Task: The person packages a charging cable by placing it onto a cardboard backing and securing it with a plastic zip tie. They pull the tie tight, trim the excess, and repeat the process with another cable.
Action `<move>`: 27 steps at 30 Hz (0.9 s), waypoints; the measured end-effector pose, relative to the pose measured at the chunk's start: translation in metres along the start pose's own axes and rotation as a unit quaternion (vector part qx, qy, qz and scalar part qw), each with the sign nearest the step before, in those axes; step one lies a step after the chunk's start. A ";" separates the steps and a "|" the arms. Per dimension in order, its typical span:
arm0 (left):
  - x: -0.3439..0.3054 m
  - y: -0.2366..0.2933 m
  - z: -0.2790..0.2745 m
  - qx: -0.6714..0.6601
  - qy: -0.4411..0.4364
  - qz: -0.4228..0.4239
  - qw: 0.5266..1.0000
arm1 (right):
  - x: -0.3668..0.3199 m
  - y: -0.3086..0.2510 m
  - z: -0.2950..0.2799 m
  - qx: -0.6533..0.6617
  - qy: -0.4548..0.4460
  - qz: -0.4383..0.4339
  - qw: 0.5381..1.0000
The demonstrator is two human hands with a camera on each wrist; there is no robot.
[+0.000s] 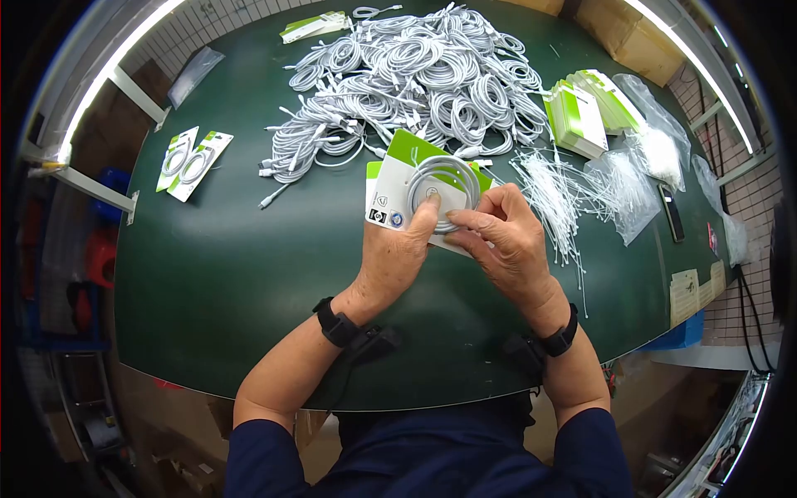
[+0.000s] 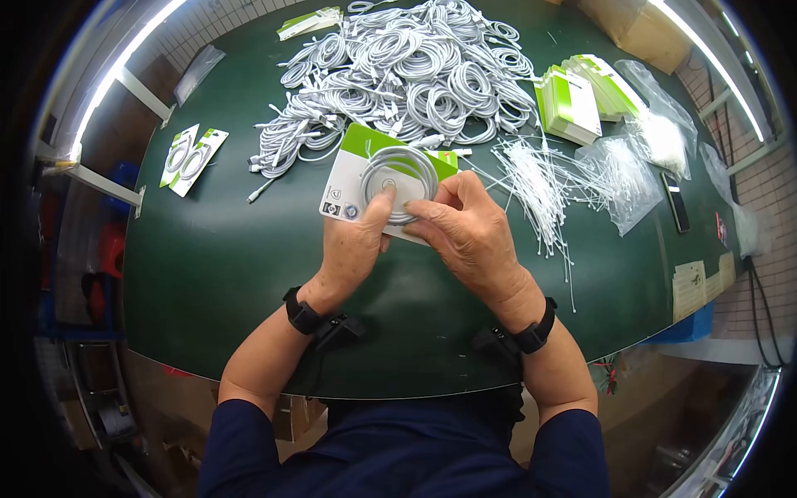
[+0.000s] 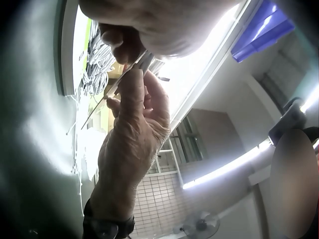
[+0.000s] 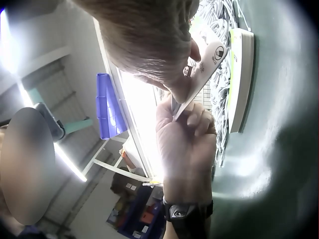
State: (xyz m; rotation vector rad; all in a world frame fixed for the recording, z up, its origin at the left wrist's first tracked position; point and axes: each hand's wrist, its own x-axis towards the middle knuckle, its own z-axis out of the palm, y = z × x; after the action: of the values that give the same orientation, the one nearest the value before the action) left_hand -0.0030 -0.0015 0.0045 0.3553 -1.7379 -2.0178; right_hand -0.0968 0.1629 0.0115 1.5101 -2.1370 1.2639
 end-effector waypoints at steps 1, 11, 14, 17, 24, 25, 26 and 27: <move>0.001 -0.004 0.000 0.008 -0.001 0.008 1.000 | 0.000 0.001 0.001 0.005 0.002 -0.001 1.000; 0.004 0.000 -0.004 -0.036 -0.053 -0.074 0.995 | -0.007 0.007 0.017 0.026 0.013 0.055 0.998; 0.004 -0.006 -0.004 -0.037 -0.052 -0.069 0.996 | -0.007 0.010 0.018 0.043 0.012 0.050 0.998; 0.003 -0.004 -0.002 -0.018 -0.042 -0.062 0.997 | -0.007 0.008 0.015 0.062 0.000 0.068 0.996; 0.003 -0.002 -0.003 -0.022 -0.039 -0.047 0.998 | -0.007 0.009 0.015 0.019 0.014 0.021 0.999; 0.003 -0.001 -0.002 -0.020 -0.039 -0.044 0.998 | -0.007 0.009 0.015 0.026 0.017 0.021 0.999; 0.003 -0.001 -0.002 -0.024 -0.041 -0.042 0.998 | -0.006 0.008 0.015 0.033 0.020 0.020 0.999; 0.004 -0.002 -0.002 -0.029 -0.042 -0.040 0.998 | -0.006 0.007 0.014 0.039 0.022 0.019 0.999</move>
State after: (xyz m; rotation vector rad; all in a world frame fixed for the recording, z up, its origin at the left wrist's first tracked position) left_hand -0.0053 -0.0051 0.0021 0.3309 -1.7360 -2.1635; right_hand -0.0967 0.1567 -0.0045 1.4638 -2.1202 1.3954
